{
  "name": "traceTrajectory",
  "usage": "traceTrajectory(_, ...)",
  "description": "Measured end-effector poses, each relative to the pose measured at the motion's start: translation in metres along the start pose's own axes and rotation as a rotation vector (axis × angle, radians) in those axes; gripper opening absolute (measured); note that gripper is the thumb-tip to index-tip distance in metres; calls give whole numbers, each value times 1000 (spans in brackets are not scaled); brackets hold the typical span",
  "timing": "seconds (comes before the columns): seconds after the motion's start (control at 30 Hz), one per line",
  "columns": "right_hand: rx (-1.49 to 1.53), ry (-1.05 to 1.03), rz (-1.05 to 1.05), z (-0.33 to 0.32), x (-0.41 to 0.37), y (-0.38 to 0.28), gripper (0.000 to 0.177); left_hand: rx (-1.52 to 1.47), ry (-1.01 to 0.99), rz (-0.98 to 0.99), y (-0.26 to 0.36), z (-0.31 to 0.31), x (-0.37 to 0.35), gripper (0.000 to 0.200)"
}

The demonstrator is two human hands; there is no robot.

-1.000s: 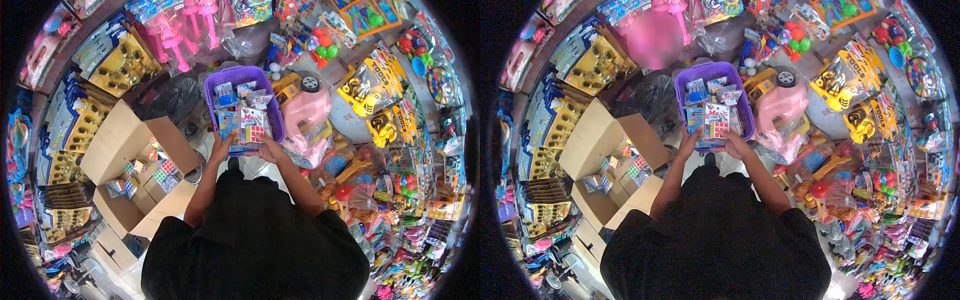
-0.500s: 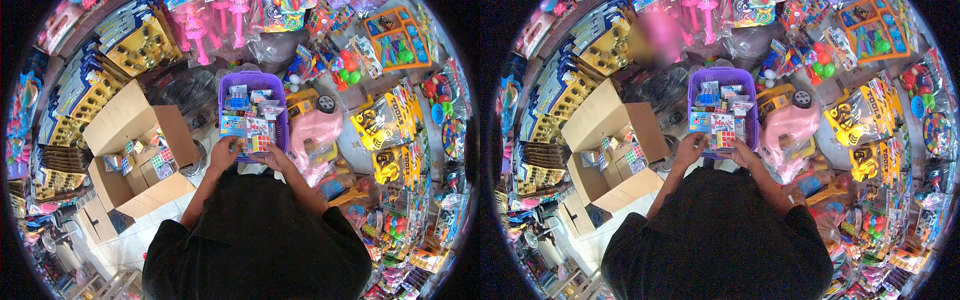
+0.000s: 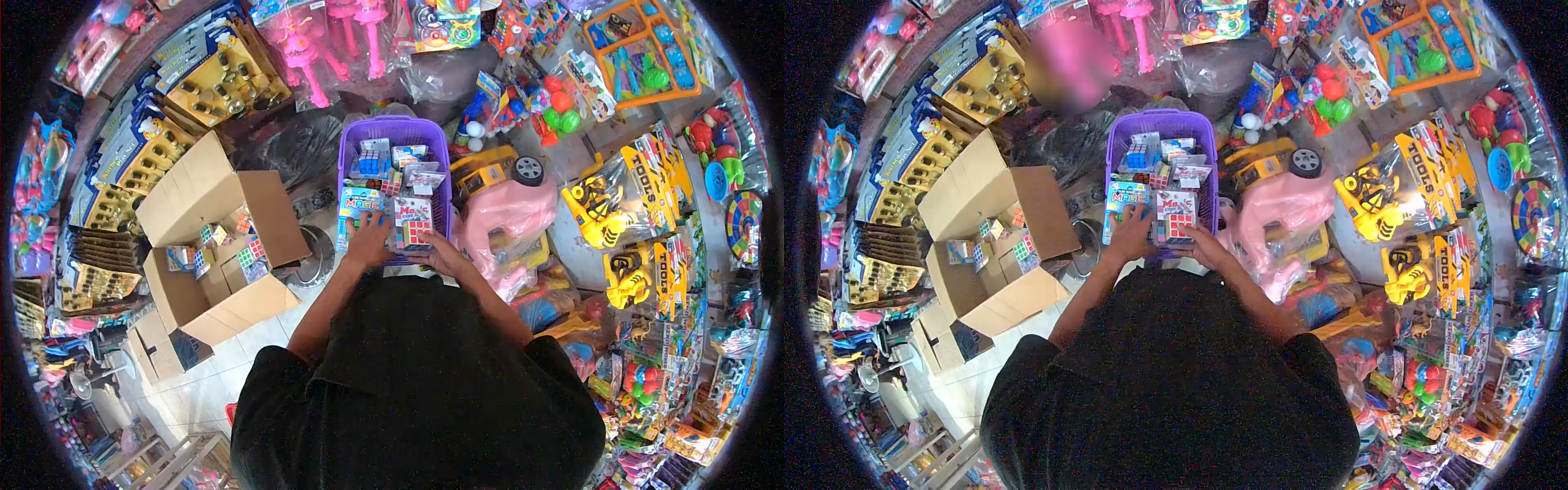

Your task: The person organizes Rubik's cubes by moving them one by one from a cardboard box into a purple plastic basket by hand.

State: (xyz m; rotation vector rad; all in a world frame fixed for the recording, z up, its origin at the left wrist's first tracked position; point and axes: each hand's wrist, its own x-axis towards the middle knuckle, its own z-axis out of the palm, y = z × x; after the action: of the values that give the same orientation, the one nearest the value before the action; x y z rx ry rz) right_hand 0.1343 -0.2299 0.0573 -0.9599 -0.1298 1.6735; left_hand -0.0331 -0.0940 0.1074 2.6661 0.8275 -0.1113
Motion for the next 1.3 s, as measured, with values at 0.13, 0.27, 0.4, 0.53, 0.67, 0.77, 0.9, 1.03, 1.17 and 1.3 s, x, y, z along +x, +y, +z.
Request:
traceTrajectory(0.13, -52, 0, 11, -5, -5, -5, 46, 34, 50, -9, 6, 9, 0, 67)
traceTrajectory(0.27, -284, 191, -13, -18, -5, -19, 52, 36, 81, 15, 4, 18, 1, 65)
traceTrajectory(0.4, -506, 235, -346, -33, -7, -33, 46, 26, 114, 33, 5, 19, -1, 65)
traceTrajectory(0.53, -952, 388, -494, -73, 9, -20, 39, -64, 102, -25, 4, 14, 0, 62)
traceTrajectory(0.67, -1226, 459, -559, -49, -4, -23, 43, -97, 64, -54, 1, 4, 1, 64)
traceTrajectory(0.77, -1132, 558, -486, -40, -1, -13, 49, -99, 37, -48, -3, 7, 1, 69)
traceTrajectory(0.9, -1191, 666, -532, -23, -8, -18, 52, -97, -26, -45, -1, 5, 5, 72)
traceTrajectory(1.03, -1560, 744, -760, -27, -7, -9, 56, -83, -32, -66, 4, 0, 7, 72)
traceTrajectory(1.17, -1558, 747, -776, -41, 2, -6, 61, -94, 21, -65, 3, 3, 7, 70)
traceTrajectory(1.3, -1292, 642, -502, -23, -9, -18, 67, -84, 28, -65, 2, 11, 11, 68)
